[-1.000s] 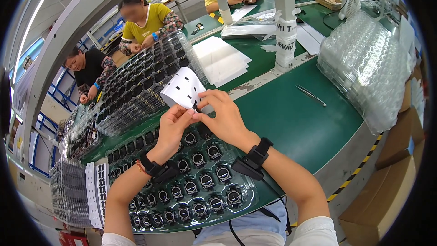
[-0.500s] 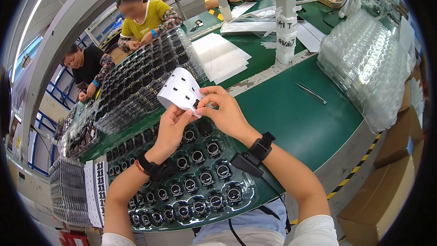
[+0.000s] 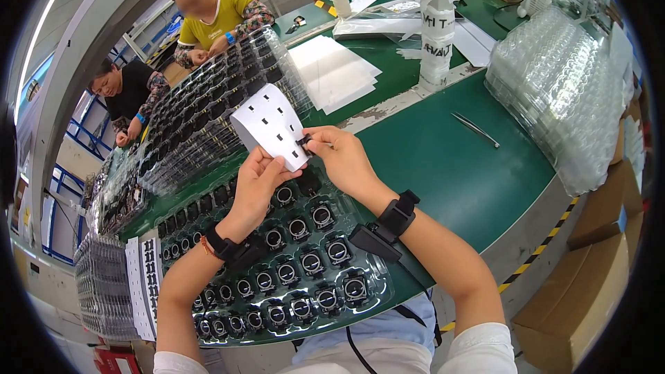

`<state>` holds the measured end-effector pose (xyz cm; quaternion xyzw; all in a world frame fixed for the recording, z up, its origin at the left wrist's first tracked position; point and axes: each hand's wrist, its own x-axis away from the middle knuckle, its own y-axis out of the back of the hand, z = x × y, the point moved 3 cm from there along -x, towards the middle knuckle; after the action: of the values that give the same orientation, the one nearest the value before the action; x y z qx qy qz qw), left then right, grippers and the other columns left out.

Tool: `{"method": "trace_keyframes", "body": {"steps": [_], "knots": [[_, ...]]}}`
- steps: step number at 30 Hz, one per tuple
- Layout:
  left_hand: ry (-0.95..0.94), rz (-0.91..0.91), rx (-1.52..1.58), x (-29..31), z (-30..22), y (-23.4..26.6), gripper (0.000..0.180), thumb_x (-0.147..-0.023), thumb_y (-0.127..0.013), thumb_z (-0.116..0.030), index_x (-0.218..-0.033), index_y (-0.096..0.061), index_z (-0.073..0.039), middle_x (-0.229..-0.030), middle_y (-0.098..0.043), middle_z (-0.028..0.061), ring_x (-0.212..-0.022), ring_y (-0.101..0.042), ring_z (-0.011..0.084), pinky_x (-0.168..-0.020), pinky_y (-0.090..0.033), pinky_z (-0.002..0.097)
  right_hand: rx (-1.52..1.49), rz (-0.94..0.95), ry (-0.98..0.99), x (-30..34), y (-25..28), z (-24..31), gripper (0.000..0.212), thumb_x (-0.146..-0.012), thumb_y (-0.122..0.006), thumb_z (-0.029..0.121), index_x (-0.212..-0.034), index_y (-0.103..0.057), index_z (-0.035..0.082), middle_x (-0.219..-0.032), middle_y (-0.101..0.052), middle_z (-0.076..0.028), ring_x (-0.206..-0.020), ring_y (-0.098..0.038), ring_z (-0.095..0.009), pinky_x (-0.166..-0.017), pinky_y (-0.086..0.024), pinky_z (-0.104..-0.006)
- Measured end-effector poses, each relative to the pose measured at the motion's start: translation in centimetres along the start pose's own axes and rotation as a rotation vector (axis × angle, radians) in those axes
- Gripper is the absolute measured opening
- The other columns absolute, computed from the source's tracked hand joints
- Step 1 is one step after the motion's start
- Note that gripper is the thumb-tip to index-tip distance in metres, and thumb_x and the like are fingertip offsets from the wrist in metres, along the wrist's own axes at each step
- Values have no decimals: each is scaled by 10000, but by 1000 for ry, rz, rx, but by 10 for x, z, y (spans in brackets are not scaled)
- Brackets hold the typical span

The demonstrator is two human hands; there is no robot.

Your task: The person peels a black adhesive piece from a white backing sheet and presses it onto a small black electronic component. They then place the component into a green plastic tray and repeat the process.

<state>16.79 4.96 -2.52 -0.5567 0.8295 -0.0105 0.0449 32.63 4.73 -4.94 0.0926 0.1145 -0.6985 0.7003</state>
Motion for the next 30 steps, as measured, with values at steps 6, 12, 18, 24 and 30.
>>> {"method": "trace_keyframes", "body": {"steps": [6,12,18,24,30], "knots": [[21,-24,46,1,5,4,95,-908,-475,-62,-965,-481,13,-995,-603,143,-875,-627,192,-812,-528,331,338,-191,21,3,7,13,103,-852,-592,100,-873,-600,0,-890,-596,-25,-750,-518,-64,-661,-423,-214],[91,-6,110,4,-2,2,58,-857,-541,-10,-850,-485,2,-890,-615,129,-774,-628,167,-737,-555,313,322,-221,78,8,3,35,121,-845,-617,130,-856,-583,15,-774,-578,-7,-648,-506,-58,-583,-406,-207],[174,-28,140,9,-10,-4,69,-833,-557,6,-883,-511,10,-907,-615,109,-796,-624,160,-742,-552,305,-14,-107,40,6,-2,25,109,-860,-604,122,-874,-576,18,-775,-596,-16,-668,-532,-64,-603,-425,-207],[340,35,294,11,-14,-10,237,-839,-546,-26,-1069,-517,21,-1022,-602,94,-860,-619,167,-803,-528,309,-274,-19,-43,4,-3,22,103,-866,-594,112,-890,-578,13,-798,-606,-35,-700,-532,-71,-654,-426,-205],[340,58,339,12,-19,-12,261,-852,-533,-52,-1097,-513,34,-1067,-593,122,-889,-619,185,-827,-518,322,-422,-16,-183,5,-2,25,109,-862,-595,117,-894,-601,13,-797,-610,-37,-698,-506,-73,-677,-410,-204]]}}
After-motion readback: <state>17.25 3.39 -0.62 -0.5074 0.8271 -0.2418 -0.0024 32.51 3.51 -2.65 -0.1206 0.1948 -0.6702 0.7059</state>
